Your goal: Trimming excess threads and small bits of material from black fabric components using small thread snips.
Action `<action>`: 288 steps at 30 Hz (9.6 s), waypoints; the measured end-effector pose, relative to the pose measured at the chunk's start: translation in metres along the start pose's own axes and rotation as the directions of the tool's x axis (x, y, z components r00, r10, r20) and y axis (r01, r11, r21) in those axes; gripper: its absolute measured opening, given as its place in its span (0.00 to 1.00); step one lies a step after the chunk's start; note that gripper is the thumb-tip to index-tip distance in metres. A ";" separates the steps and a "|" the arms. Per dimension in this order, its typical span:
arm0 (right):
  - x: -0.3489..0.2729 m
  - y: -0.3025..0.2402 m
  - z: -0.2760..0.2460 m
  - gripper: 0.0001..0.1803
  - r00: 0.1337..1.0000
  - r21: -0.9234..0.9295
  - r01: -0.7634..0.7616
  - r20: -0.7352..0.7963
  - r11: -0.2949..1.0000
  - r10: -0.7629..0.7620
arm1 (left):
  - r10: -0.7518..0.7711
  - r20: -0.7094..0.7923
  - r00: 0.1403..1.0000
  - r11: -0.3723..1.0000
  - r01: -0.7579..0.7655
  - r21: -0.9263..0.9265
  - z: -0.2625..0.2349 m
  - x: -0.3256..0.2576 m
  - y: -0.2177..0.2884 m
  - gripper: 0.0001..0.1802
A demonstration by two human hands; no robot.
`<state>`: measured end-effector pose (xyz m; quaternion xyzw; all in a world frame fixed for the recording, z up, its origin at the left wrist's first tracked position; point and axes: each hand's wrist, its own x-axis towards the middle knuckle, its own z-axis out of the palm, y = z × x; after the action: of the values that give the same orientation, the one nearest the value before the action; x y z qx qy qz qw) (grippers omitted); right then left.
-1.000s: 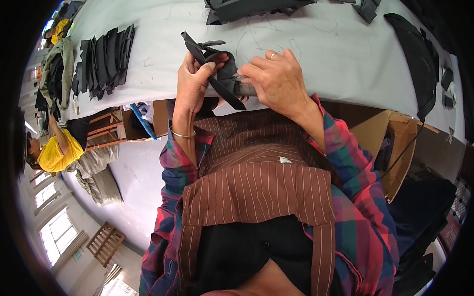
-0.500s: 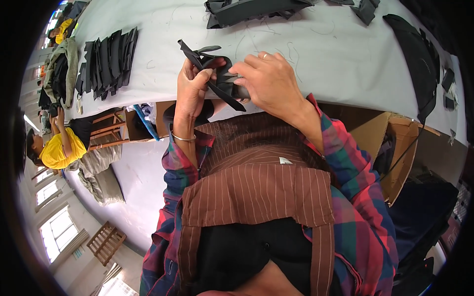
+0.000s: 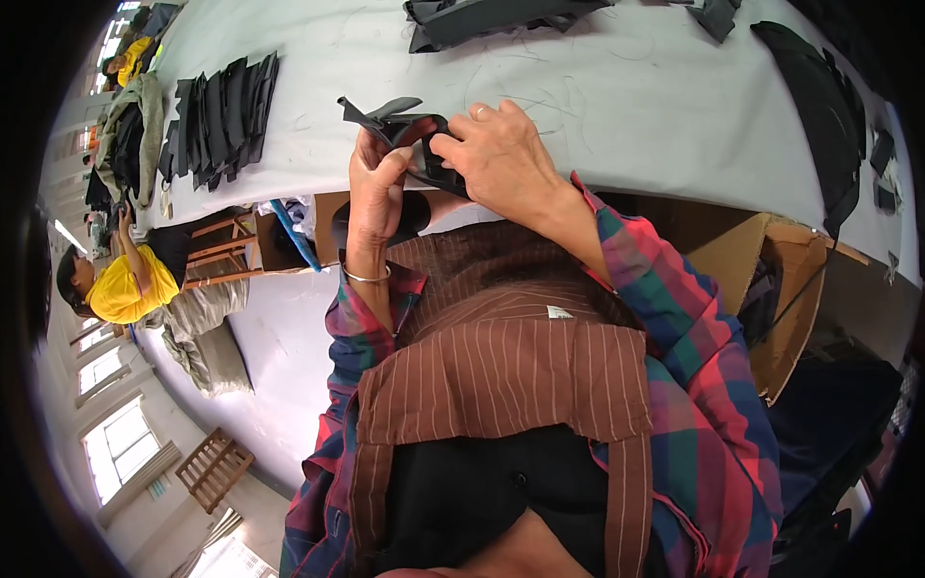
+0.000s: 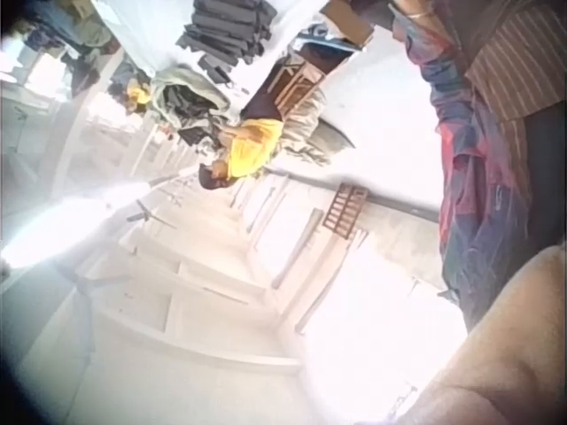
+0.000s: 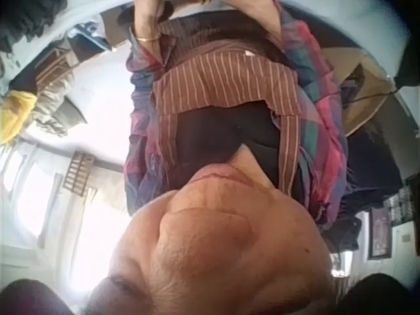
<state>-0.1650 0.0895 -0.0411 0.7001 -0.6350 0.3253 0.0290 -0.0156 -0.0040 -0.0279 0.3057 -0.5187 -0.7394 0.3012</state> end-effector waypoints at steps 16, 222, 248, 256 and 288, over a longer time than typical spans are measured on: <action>-0.005 0.002 -0.004 0.06 0.997 0.110 -0.073 -0.030 0.991 0.077 | -0.048 -0.032 0.998 0.995 0.045 -0.090 -0.012 0.000 -0.002 0.23; 0.021 -0.035 -0.022 0.08 0.885 0.157 -0.332 -0.288 0.930 0.365 | 0.012 0.089 0.996 0.954 0.015 -0.301 -0.002 -0.083 0.001 0.08; 0.014 -0.025 0.014 0.07 0.888 0.088 -0.458 0.004 0.884 0.460 | -0.116 0.118 0.986 0.967 0.139 -0.212 -0.012 -0.077 -0.053 0.15; 0.011 -0.019 0.018 0.07 0.912 0.072 -0.405 -0.034 0.911 0.408 | -0.146 0.110 0.983 0.959 0.168 -0.226 -0.012 -0.079 -0.057 0.15; 0.025 -0.046 -0.028 0.08 0.823 0.882 -0.378 0.181 0.282 0.539 | 0.496 0.205 0.844 0.415 -0.437 0.798 -0.014 -0.080 0.032 0.09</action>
<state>-0.1355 0.0890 0.0109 0.3658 -0.5344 0.6547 -0.3898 0.0493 0.0399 0.0099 0.2760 -0.8546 -0.2875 0.3328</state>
